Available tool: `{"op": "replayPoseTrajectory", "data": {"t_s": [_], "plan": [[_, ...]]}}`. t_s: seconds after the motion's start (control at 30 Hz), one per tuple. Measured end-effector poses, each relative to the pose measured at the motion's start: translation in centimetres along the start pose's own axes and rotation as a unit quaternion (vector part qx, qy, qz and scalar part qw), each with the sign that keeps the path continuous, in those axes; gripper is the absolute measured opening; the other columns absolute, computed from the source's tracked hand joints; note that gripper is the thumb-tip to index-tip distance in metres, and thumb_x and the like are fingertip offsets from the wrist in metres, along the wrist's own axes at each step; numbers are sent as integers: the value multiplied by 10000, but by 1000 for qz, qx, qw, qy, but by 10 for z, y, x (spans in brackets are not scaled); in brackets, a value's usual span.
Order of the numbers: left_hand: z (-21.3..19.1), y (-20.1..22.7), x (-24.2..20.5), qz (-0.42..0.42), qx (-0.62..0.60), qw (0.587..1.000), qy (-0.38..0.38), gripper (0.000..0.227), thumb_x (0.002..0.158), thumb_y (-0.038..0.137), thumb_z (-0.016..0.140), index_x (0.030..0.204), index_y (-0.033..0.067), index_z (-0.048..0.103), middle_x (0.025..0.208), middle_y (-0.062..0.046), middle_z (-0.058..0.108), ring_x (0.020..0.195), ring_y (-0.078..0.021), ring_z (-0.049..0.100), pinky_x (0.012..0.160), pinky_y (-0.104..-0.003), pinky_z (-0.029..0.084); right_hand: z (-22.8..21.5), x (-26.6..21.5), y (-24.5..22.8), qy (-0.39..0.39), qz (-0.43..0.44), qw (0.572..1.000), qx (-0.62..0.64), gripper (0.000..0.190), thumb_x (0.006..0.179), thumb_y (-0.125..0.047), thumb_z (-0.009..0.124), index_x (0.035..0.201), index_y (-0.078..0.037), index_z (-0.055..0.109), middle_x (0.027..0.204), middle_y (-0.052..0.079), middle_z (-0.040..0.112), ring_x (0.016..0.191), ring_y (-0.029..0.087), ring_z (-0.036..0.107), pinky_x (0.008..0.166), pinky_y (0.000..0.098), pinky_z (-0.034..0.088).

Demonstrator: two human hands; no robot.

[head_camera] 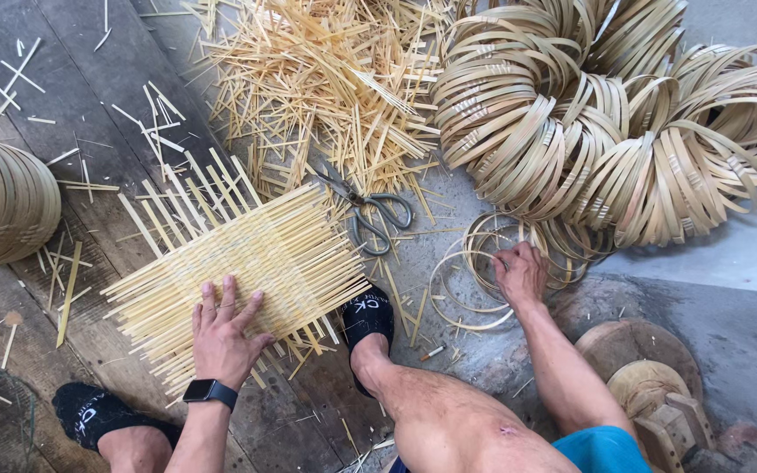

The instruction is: The person weaves a bamboo basket by hand using a circular wooden form, trimming excess bamboo strips with shears and securing the edges of the woven base.

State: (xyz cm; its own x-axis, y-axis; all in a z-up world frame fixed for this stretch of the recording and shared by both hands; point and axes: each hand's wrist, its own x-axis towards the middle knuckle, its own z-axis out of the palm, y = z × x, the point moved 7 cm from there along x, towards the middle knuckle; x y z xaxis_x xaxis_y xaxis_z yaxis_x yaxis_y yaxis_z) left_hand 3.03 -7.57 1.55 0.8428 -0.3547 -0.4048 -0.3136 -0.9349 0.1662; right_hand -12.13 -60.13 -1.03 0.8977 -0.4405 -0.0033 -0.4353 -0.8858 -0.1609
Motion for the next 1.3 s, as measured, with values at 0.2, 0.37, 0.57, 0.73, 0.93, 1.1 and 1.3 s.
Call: {"op": "replayPoseTrajectory", "data": {"t_s": [0.2, 0.37, 0.57, 0.73, 0.93, 1.1, 1.3], "plan": [[-32, 7, 7, -34, -26, 998, -37, 654, 716, 654, 765, 1288, 343, 707, 1622, -48, 373, 1491, -319, 272, 1212, -538, 195, -94, 57, -120, 13, -165, 959, 229, 96, 921, -107, 742, 1015, -93, 750, 987, 65, 710, 829, 259, 723, 708, 359, 593], [-92, 25, 36, -40, -360, 923, 133, 658, 875, 662, 643, 1191, 98, 760, 1227, -133, 734, 1130, -276, 681, 1002, -447, 518, -144, 70, -271, -48, -342, 853, 390, 118, 868, -31, 773, 981, -47, 745, 978, 80, 701, 828, 234, 711, 700, 323, 598], [-71, 98, 38, -162, -764, 563, -269, 902, 854, 878, 225, 742, 112, 688, 625, -6, 559, 517, -102, 440, 439, -257, 295, -152, 38, -394, -63, -534, 774, 335, 211, 759, -55, 793, 947, -54, 697, 900, 58, 656, 845, 254, 660, 727, 383, 537], [-49, 82, 20, -243, -775, 552, -188, 774, 887, 865, 337, 574, 160, 399, 481, 60, 298, 382, -84, 211, 381, -293, 129, -131, 19, -414, -50, -547, 792, 268, 217, 727, -38, 755, 926, -51, 668, 806, 64, 558, 770, 255, 590, 670, 380, 505], [-36, 82, 5, -249, -809, 510, -152, 703, 874, 859, 328, 584, 219, 295, 491, 91, 232, 388, -72, 185, 382, -292, 113, -128, 4, -412, -28, -529, 796, 293, 197, 793, -41, 743, 978, -35, 676, 802, 52, 530, 750, 235, 570, 656, 371, 494], [-39, 82, 1, -257, -824, 492, -112, 704, 871, 853, 335, 590, 209, 292, 495, 88, 240, 389, -72, 187, 380, -282, 123, -130, 1, -415, -20, -526, 797, 296, 216, 790, -37, 742, 1002, -38, 701, 772, 44, 530, 713, 220, 568, 614, 365, 491], [-52, 66, 4, -159, -834, 519, -101, 638, 913, 744, 422, 827, 146, 629, 514, 93, 309, 403, -67, 250, 368, -263, 195, -116, 33, -403, -64, -420, 848, 315, 255, 835, -236, 776, 973, -35, 702, 870, 61, 675, 766, 190, 678, 635, 311, 561]]}}
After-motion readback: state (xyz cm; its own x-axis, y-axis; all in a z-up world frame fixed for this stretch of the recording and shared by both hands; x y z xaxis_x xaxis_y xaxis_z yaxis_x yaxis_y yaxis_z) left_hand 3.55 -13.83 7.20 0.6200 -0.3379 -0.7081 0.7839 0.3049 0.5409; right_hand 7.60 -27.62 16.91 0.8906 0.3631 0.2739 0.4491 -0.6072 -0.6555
